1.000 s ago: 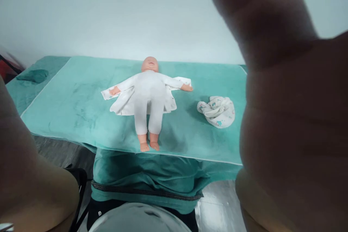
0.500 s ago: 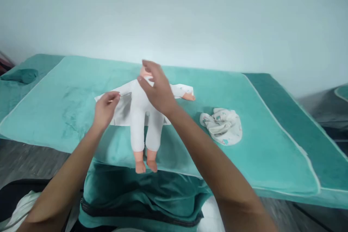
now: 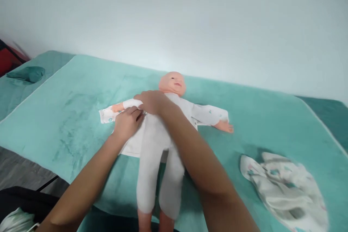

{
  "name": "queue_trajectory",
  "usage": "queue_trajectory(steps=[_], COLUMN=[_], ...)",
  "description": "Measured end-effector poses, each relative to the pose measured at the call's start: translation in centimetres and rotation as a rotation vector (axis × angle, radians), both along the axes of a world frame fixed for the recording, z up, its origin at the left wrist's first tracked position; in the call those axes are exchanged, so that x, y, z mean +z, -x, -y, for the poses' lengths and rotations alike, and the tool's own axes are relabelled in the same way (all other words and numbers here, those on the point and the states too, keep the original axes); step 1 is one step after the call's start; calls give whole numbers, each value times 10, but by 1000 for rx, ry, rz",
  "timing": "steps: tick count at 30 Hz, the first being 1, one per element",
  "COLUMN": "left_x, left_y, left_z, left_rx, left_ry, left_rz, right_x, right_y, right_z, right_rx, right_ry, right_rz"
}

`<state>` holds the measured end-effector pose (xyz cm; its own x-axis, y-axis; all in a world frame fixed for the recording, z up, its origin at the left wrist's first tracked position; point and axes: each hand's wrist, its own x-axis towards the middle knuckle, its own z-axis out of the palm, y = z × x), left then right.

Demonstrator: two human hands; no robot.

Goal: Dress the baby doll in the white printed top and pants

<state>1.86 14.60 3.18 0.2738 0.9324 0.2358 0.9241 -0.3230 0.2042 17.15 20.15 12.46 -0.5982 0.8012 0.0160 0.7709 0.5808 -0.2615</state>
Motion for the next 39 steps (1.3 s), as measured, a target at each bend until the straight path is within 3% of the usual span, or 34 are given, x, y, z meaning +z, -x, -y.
queue_trajectory(steps=[4, 10, 15, 20, 27, 39], left_x=[-10, -8, 0, 5, 5, 7], left_y=[4, 6, 23, 36, 36, 29], left_z=[3, -2, -6, -4, 0, 6], left_rx=[79, 217, 339, 376, 363, 450], left_ry=[-132, -40, 63, 157, 172, 42], left_rz=[137, 260, 739, 1059, 1431, 1411], right_x=[-4, -3, 6, 16, 9, 5], right_y=[-24, -24, -30, -47, -46, -45], right_z=[0, -5, 2, 8, 7, 6], right_rx=[57, -9, -57, -50, -128, -145], right_ry=[55, 105, 156, 225, 163, 148], right_rz=[73, 37, -85, -224, -100, -11])
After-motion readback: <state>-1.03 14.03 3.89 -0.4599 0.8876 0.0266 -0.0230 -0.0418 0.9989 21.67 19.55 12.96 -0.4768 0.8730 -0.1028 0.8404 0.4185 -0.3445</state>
